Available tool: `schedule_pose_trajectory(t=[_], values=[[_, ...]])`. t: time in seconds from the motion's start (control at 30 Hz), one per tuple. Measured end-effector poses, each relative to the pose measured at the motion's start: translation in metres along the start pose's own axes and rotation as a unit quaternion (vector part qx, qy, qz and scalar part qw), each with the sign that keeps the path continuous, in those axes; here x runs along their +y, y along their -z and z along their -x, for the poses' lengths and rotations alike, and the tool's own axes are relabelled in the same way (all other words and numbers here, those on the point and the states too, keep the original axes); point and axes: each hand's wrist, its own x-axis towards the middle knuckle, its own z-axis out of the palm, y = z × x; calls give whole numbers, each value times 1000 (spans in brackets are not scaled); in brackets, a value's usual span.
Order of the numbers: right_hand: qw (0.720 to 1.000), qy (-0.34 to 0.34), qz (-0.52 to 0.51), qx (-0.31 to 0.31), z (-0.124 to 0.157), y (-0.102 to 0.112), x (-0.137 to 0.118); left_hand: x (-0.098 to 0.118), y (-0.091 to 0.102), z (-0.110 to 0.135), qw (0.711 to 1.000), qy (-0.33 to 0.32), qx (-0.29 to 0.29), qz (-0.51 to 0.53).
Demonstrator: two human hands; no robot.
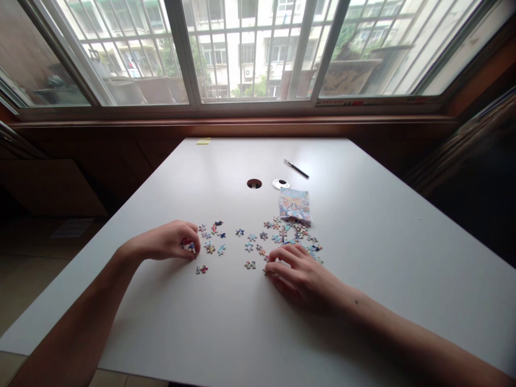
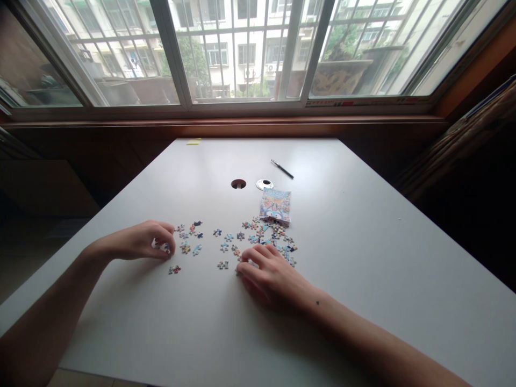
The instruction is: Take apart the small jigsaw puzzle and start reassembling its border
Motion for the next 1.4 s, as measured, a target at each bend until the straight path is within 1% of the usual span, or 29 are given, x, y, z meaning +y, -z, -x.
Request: schedule_pose_trajectory(t=[0.07,0.13,0.2,0.23,0.27,0.37,0.43,0.47,0.57,0.63,0.77,0.8,0.9,0.97,1.0,1.13,1.27,1.4], values=[[1000,-1,-4,-2,0,0,0,2,-1,-1,1000,-9,13,17],[1000,-2,-6,-2,0,-1,0,2,-2,-1,999,-18,43,26],[1000,-3,-6,-3,0,-1,1,1,-4,-2,997,-27,67,13],[1000,-4,-6,-3,0,-1,1,0,-5,-2,997,-31,69,1],[1000,-4,-6,-2,1,-2,1,0,-5,-3,998,-33,62,-9],[1000,-4,-7,-3,1,-2,0,-1,-7,-3,999,-34,16,-20],[1000,-4,-7,-2,2,-3,0,0,-7,-3,999,-39,4,-18],[1000,-4,-6,-2,2,-3,0,0,-6,-3,999,-43,8,-16],[1000,-5,-6,-3,1,-2,1,1,-7,-4,997,-51,48,-23],[1000,-5,-6,-3,1,-2,1,1,-7,-4,996,-49,63,-31],[1000,-6,-1,-3,1,-1,0,-2,-3,-1,999,-40,26,-13],[1000,-5,1,-3,1,-1,0,-4,-1,1,999,-34,27,-8],[1000,-3,3,-3,1,-2,1,-7,1,2,997,-22,78,-13],[1000,-2,2,-1,1,-2,1,-6,-3,-1,993,-34,109,-29],[1000,-3,1,-2,1,-2,1,-5,-6,-4,992,-43,115,-39],[1000,-3,-1,-2,1,-3,1,2,-19,-13,992,-57,99,-51],[1000,1,-1,3,1,-3,1,3,-17,-12,995,-50,89,-17],[1000,-1,1,2,1,-2,1,8,-17,-11,998,-54,44,10]])
